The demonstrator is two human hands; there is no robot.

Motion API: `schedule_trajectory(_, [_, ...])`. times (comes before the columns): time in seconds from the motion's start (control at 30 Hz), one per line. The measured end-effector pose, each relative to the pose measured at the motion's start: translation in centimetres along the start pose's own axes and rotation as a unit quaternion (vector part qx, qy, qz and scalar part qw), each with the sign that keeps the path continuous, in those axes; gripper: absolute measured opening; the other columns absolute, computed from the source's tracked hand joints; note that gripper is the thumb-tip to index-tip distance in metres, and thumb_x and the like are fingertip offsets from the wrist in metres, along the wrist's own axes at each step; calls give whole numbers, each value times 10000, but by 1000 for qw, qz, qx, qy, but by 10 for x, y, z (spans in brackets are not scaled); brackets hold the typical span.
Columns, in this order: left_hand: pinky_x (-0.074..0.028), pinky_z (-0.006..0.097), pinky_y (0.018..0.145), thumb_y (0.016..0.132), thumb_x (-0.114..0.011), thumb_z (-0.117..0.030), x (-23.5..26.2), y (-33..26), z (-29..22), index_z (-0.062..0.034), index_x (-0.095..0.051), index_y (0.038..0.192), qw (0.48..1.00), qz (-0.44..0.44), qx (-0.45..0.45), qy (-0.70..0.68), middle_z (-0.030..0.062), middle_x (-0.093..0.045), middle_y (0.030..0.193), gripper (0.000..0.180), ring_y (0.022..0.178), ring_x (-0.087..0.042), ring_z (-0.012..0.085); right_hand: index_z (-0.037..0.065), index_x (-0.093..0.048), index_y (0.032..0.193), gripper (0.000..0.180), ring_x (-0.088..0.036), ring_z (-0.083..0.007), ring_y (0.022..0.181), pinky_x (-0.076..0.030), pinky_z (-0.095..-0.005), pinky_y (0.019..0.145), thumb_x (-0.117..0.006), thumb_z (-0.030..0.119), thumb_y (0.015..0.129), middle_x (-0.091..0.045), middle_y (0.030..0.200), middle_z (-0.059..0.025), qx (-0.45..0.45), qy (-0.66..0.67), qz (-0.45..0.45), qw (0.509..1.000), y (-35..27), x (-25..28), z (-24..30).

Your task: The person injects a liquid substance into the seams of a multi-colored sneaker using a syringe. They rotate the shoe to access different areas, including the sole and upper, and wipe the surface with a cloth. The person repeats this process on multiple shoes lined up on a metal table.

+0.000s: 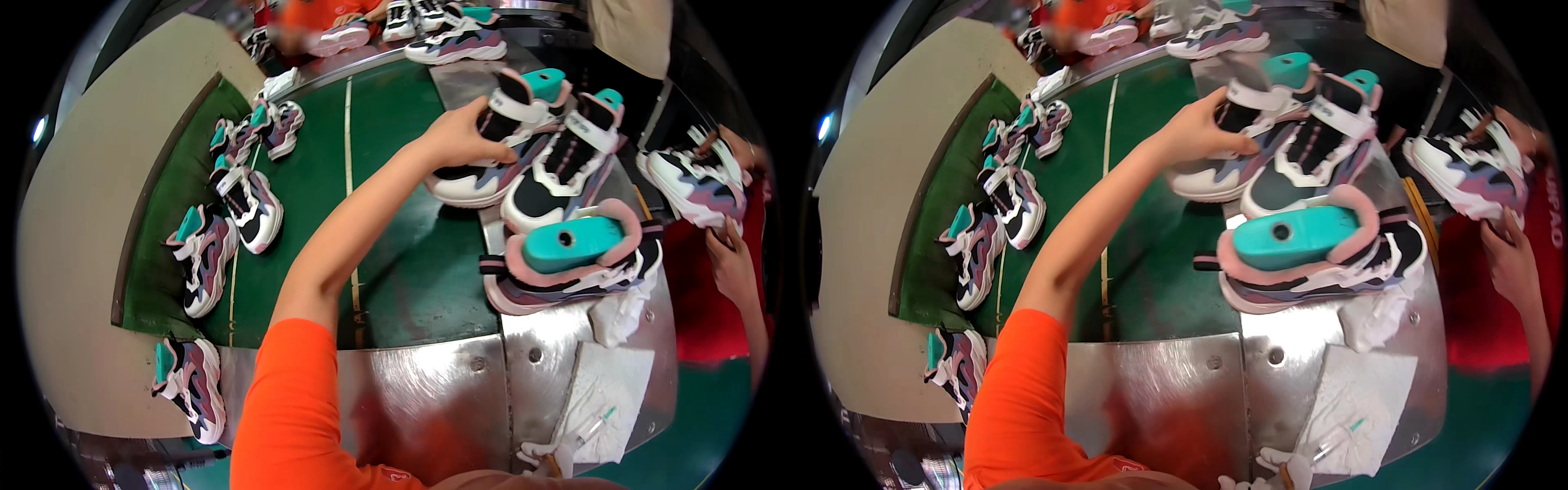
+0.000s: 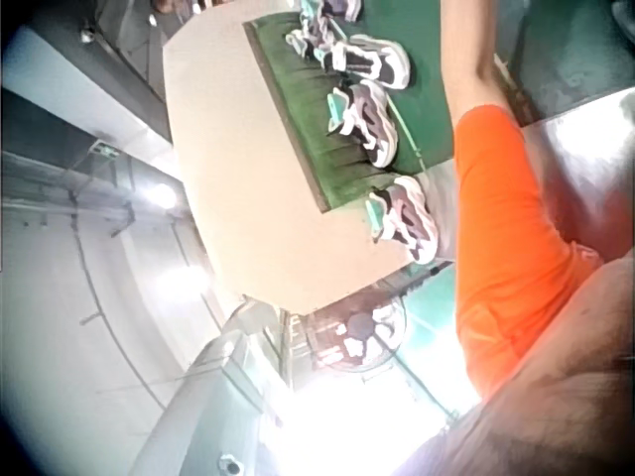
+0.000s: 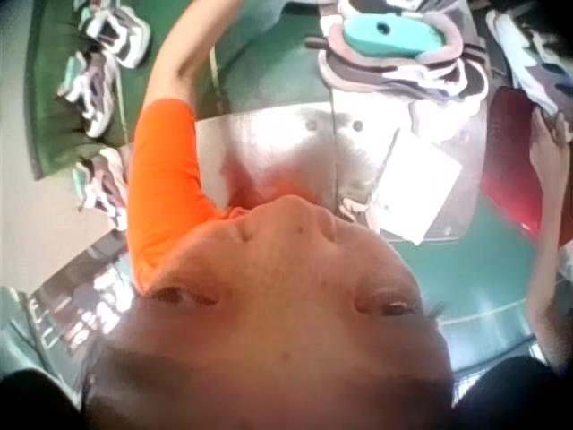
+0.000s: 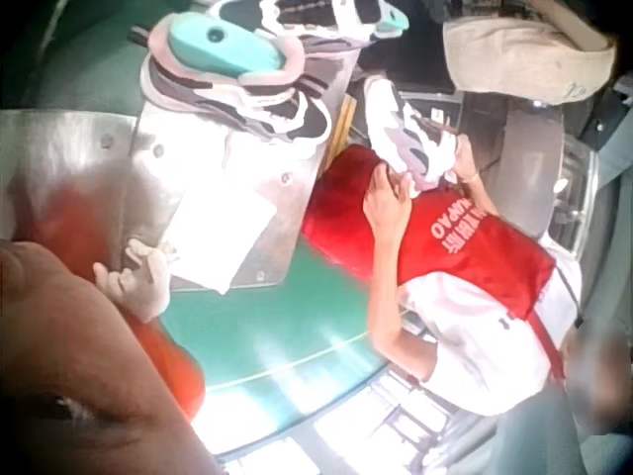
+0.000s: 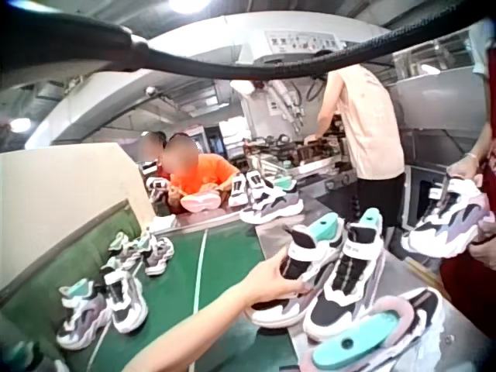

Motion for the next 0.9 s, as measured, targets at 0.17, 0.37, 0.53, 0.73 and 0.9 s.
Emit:
schedule_trajectory(0.17, [-523,422,819,579,-824,-540,11,-56,-31,-58,-546,1176,989,-76,57,116,198,-703,1023,815,952,-681,387,-9,-476,1251,827,-497,-143,734,-480,-264,691,-877,134,541,-567,960,-54,-147,172,-114,967,2,-6,2])
schedule_trajectory(0.37, [-522,425,781,614,-833,-475,39,-241,-89,-55,-569,1142,964,-118,167,169,188,-697,987,725,917,-681,367,-42,-436,1302,832,-580,-156,777,-521,-292,740,-877,92,611,-594,931,-85,-184,163,-114,963,5,6,7])
schedule_trajectory(0.53, [-526,444,729,702,-803,-492,17,-397,-145,-23,-540,1117,892,-212,367,155,195,-702,878,680,813,-692,380,-41,-487,1279,807,-684,-264,858,-546,-356,798,-891,170,613,-662,991,-163,-51,16,-133,990,14,9,10])
schedule_trajectory(0.73, [-521,441,621,925,-646,-372,-29,-458,-216,37,-403,1384,908,-290,271,134,233,-688,851,661,724,-688,398,33,-480,1313,804,-661,-289,861,-533,-373,763,-888,218,646,-645,995,-141,-59,104,-122,985,13,7,15])
schedule_trajectory(0.9, [-537,405,731,873,-720,-212,-15,-460,-261,-20,-599,1267,978,-86,-42,186,146,-708,979,455,807,-690,338,67,-490,1304,756,-638,-222,785,-524,-330,744,-874,179,662,-637,928,-107,-140,113,-74,981,10,46,30])
Point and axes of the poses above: each hand's wrist, its own y-axis towards the middle knuckle, its own x-axis out of the back of the hand, z = x × y, the point moved 2 cm from there along y, towards the middle knuckle
